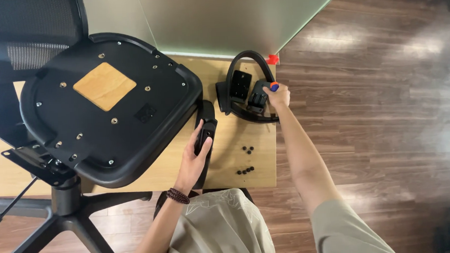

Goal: Unscrewing a metal bracket from the underside of an office chair seat using a manual screwdriver.

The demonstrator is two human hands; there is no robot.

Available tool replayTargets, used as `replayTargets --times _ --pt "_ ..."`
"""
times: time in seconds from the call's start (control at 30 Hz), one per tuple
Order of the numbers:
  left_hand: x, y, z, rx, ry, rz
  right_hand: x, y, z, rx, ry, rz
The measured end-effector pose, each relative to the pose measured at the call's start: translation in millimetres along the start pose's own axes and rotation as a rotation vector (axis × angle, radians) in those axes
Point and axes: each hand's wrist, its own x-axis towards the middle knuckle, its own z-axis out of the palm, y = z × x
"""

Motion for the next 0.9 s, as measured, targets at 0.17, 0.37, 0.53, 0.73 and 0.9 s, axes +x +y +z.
replayTargets --times 0.17,0.37,0.53,0.73,0.9 --pt "1 2 4 -0.021 -0.009 0.038 -8 -12 -1 -0.004 0.033 0.028" --pt "2 -1 6 -0.019 0.004 0.000 -18 -23 0 0.019 0.053 0.084" --pt "4 0 4 0.018 0.006 -0.002 -21 -16 11 0.048 0.093 0.078" --pt "3 2 4 0.026 0.013 0.010 -7 15 43 0.054 0.140 0.045" --pt "2 3 3 0.033 0.020 -0.070 -24 -10 31 0.491 -0.029 0.288"
